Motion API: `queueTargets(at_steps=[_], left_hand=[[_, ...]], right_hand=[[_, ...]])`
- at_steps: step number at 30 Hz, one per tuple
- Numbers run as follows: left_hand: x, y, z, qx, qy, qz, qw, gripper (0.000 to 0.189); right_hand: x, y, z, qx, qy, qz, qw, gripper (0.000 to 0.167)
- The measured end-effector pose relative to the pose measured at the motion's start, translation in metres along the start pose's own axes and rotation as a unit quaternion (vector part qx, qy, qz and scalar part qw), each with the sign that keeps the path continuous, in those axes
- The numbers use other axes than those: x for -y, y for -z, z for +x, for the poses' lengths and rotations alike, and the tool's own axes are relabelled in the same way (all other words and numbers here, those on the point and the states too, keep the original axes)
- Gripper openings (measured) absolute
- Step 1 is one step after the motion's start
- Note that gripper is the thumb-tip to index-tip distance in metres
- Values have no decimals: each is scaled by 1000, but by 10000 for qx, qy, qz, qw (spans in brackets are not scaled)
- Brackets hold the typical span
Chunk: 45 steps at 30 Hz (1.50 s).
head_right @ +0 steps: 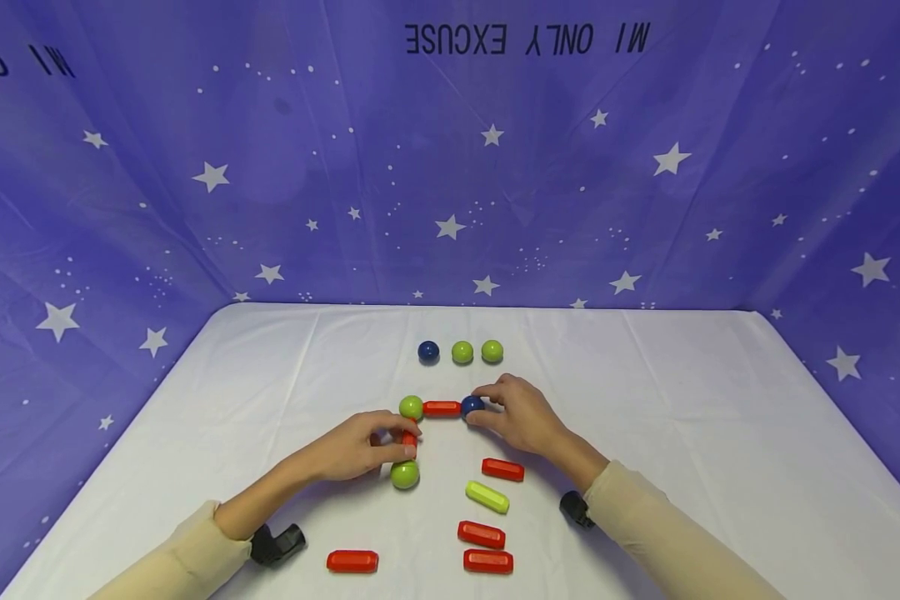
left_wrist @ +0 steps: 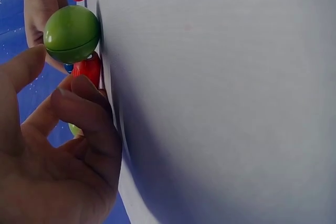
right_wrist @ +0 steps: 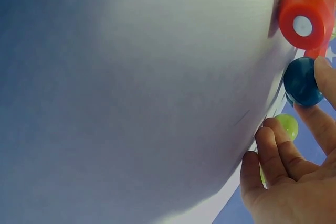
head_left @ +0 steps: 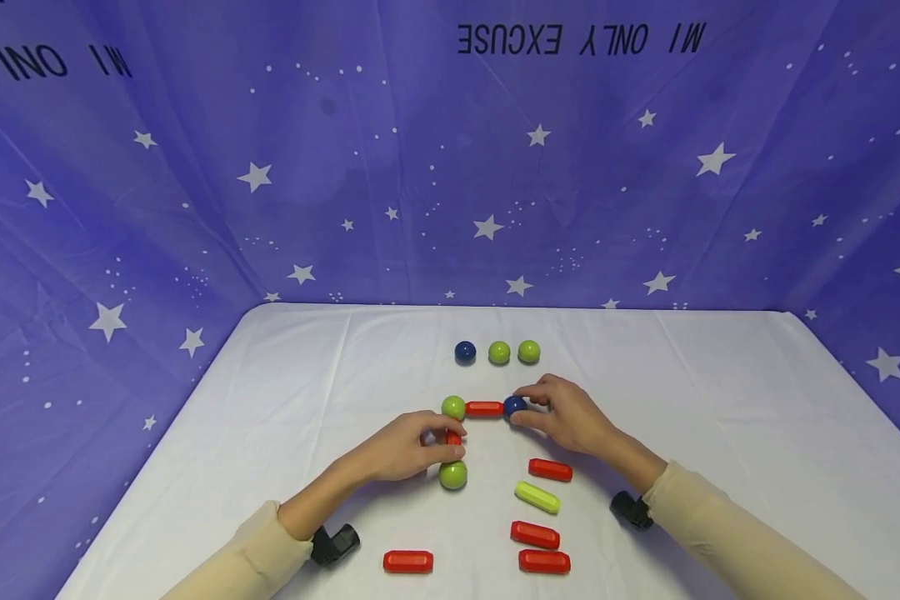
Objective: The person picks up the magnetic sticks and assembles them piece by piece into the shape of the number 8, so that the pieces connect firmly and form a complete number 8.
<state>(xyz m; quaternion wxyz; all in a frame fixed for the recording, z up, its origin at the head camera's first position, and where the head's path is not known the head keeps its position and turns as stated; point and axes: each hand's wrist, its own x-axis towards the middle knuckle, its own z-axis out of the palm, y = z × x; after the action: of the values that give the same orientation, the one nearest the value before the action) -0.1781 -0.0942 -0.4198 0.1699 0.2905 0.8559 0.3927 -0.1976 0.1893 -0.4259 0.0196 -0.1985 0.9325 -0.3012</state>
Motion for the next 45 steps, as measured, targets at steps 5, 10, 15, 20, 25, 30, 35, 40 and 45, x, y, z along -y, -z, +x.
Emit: queueTargets(at_steps=[5, 10, 15, 20, 25, 30, 35, 40, 45], left_hand=[[1, 0, 0, 9, 64, -72, 10000, 28], [2, 0, 1, 2, 40, -141, 9999, 29], [3, -1, 0, 2, -49, -1, 10000, 33], [3, -1, 0, -145, -59, 124, 9998, 30], [3, -1, 0, -174, 22, 34, 9998, 30], [5, 2, -1, 22, -61, -341, 9994, 32], [7, 8, -7, 454, -41, -647, 9969, 38], [7, 8, -11, 816, -50, -518, 9953, 40], [4, 5, -11, 789, -162, -434, 9958, 31]], right_hand=[[0, 0, 0, 20, 4, 20, 10000, 35], [0, 1, 0, 65, -24, 6, 10000, 35], [0, 1, 0, 81, -14, 26, 10000, 36], [0, 1, 0, 63, -13, 63, 10000, 36], [0, 2, -1, 24, 33, 77, 10000, 36], [0, 1, 0, 51, 7, 88, 9999, 36], [0, 2, 0, 86, -9, 53, 9999, 36], [0, 2, 0, 64, -10, 31, 10000, 36], [0, 1, 0, 50, 17, 26, 10000, 35]])
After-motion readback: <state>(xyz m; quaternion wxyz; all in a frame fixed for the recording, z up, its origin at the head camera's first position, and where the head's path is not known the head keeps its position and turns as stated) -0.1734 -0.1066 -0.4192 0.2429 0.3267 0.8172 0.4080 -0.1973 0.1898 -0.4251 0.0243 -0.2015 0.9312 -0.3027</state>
